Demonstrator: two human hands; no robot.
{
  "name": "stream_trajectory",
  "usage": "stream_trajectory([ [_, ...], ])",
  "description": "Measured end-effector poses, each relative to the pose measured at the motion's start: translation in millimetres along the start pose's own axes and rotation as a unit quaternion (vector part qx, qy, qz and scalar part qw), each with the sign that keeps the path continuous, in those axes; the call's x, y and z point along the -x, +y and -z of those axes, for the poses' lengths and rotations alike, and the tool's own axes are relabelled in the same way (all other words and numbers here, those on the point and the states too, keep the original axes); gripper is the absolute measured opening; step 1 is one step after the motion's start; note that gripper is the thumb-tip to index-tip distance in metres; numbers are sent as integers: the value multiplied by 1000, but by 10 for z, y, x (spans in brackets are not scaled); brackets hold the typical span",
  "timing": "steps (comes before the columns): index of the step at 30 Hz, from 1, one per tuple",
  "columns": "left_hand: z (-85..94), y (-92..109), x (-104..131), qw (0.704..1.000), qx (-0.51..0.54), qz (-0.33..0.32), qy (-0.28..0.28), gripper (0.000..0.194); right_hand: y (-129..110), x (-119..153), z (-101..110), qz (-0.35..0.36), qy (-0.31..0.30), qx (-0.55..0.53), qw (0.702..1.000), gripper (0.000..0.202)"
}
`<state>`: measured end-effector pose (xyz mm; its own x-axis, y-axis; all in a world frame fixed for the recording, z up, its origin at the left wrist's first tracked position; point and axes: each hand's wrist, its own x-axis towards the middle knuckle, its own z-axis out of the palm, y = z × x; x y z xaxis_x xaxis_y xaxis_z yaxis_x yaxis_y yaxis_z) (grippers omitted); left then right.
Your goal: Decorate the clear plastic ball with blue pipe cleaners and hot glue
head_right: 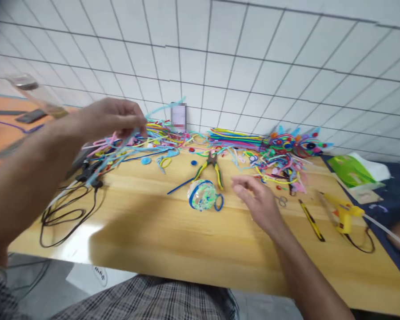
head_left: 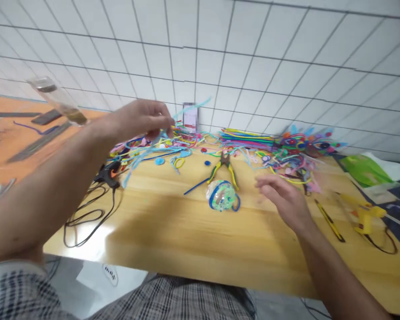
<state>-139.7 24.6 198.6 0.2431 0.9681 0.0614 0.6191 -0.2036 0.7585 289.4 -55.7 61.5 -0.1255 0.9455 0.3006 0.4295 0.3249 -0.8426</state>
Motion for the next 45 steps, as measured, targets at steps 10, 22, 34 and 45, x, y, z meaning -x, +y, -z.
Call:
stream_trajectory([
  [10, -1873, 534, 379, 950, 220, -101, -197, 34, -659, -260, -311, -23, 113, -371, 921, 59],
  [22, -2738, 544, 1110, 906, 365, -55, -206, 51, -518, -191, 415, -34, 200, -410, 889, 62],
  [34, -2825, 590, 909, 892, 415, 54, -171, 61, -251, -94, 512, -53, 206, -354, 911, 55],
  [45, -2844, 632, 758, 874, 452, 52, -168, 61, -175, 306, -105, -76, 119, -267, 953, 69],
])
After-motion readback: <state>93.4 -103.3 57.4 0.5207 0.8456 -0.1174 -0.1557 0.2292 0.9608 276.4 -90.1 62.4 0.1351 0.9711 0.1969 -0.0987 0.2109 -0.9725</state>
